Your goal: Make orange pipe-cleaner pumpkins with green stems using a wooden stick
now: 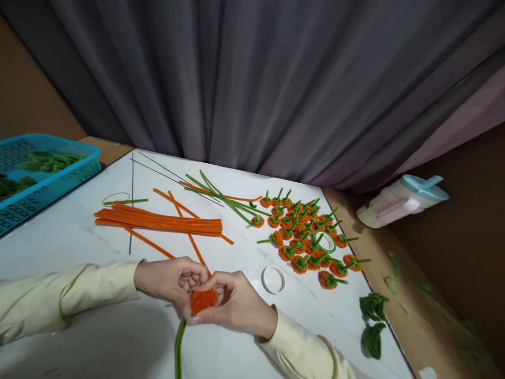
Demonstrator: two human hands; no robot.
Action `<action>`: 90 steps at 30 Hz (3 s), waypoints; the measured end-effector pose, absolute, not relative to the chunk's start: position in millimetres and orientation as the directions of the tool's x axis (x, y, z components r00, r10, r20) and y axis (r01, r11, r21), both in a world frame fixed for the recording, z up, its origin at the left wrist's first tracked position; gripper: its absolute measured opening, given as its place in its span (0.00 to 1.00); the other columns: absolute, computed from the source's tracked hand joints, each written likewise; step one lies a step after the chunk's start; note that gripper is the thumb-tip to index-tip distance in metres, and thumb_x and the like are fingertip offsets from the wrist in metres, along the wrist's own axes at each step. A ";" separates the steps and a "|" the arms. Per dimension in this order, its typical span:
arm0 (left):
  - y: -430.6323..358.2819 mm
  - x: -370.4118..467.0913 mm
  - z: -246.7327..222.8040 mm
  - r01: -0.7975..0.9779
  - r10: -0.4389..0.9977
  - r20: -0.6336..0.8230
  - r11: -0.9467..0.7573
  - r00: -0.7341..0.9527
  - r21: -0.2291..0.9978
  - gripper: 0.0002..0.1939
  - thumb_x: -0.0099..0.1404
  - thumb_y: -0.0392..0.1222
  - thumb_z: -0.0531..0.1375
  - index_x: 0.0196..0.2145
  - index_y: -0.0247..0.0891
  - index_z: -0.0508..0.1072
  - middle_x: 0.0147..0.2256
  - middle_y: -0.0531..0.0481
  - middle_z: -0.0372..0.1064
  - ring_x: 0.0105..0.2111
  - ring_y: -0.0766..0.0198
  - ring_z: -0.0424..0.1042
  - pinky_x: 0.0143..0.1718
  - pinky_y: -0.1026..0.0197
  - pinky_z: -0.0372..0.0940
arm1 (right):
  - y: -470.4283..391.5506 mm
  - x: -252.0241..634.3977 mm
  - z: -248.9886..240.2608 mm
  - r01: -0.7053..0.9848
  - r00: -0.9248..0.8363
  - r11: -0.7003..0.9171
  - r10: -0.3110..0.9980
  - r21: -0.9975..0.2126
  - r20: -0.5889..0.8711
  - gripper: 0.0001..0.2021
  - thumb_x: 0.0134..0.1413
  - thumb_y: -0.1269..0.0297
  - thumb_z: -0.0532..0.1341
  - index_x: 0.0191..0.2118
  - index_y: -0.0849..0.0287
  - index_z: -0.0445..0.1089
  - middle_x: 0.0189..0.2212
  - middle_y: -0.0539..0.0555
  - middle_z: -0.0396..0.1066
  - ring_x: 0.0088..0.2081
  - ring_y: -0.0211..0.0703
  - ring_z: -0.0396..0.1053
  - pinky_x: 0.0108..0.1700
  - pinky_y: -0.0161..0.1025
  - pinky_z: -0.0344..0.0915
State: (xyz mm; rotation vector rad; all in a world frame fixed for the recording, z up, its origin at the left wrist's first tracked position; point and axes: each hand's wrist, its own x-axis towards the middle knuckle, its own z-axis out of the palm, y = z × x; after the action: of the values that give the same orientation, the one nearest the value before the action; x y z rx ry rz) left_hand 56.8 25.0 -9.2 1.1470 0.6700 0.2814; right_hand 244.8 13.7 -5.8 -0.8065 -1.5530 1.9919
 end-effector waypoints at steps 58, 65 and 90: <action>26.6 54.4 -2.6 -0.010 0.589 -0.268 0.425 0.763 0.905 0.21 0.48 0.51 0.68 0.33 0.32 0.72 0.24 0.55 0.66 0.22 0.72 0.62 0.24 0.69 0.58 | 9.5 246.7 -4.8 -0.013 -0.531 0.313 0.802 -0.950 0.272 0.26 0.36 0.56 0.71 0.45 0.57 0.71 0.36 0.56 0.75 0.34 0.41 0.72 0.36 0.34 0.68; 26.5 54.8 -3.6 0.070 0.522 -0.318 0.440 0.792 0.896 0.22 0.48 0.56 0.66 0.27 0.32 0.71 0.17 0.57 0.63 0.16 0.75 0.59 0.19 0.71 0.57 | 7.4 246.8 -1.7 0.143 -0.574 0.417 0.773 -0.897 0.268 0.15 0.46 0.59 0.67 0.39 0.62 0.74 0.27 0.55 0.73 0.26 0.37 0.68 0.29 0.32 0.64; 24.6 58.1 -1.8 0.041 0.577 -0.235 0.328 0.782 0.944 0.20 0.63 0.55 0.55 0.28 0.33 0.68 0.13 0.59 0.59 0.13 0.74 0.55 0.18 0.69 0.53 | 9.0 256.2 -15.8 0.237 -0.553 0.838 0.532 -0.491 0.642 0.18 0.55 0.82 0.53 0.51 0.63 0.62 0.39 0.62 0.68 0.40 0.45 0.65 0.37 0.41 0.67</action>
State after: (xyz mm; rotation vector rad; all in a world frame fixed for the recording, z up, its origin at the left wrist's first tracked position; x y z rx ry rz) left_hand 58.1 24.6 -1.8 1.2003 0.6081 0.3805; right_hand 256.2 9.0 -15.8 -0.5588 -2.1661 0.4437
